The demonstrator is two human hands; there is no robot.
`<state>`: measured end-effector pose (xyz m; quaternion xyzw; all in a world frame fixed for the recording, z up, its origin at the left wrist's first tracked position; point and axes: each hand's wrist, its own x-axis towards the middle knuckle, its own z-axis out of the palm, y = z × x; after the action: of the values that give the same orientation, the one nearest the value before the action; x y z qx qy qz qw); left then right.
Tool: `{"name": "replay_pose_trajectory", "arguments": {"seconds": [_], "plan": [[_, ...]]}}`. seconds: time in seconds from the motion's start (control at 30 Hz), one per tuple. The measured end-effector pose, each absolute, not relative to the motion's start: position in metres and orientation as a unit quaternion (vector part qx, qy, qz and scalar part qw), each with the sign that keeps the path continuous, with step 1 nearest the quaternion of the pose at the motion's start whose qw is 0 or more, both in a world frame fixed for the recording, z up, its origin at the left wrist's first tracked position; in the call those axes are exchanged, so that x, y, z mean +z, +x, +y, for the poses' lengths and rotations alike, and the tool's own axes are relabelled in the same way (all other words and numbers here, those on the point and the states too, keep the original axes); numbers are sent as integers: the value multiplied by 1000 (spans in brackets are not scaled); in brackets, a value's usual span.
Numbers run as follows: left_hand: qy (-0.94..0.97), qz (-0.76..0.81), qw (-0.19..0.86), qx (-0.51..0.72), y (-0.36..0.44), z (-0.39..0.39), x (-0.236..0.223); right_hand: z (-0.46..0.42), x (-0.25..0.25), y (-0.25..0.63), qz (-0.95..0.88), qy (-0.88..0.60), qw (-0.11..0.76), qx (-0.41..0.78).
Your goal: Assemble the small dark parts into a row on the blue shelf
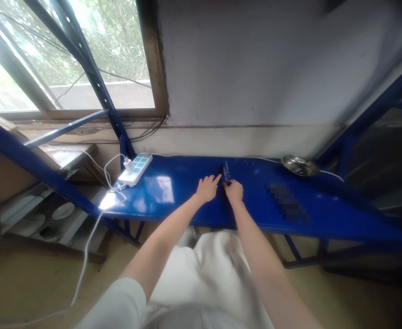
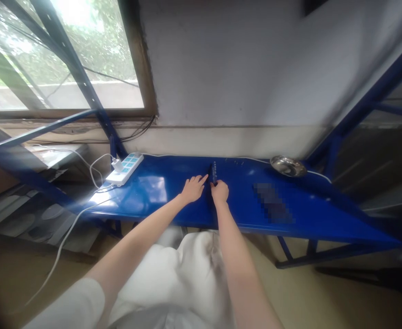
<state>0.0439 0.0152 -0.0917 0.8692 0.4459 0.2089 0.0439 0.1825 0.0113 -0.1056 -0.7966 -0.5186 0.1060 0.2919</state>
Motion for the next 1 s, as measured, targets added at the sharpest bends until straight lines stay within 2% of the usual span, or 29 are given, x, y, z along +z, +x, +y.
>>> {"name": "replay_pose_trajectory", "arguments": {"seconds": [0.5, 0.8, 1.0], "plan": [[837, 470, 78, 271, 63, 26, -78, 13, -113, 183, -525, -796, 291, 78], [770, 447, 231, 392, 36, 36, -59, 13, -113, 182, -518, -797, 300, 83], [730, 446, 266, 444, 19, 32, -31, 14, -110, 183, -511, -796, 308, 101]]}}
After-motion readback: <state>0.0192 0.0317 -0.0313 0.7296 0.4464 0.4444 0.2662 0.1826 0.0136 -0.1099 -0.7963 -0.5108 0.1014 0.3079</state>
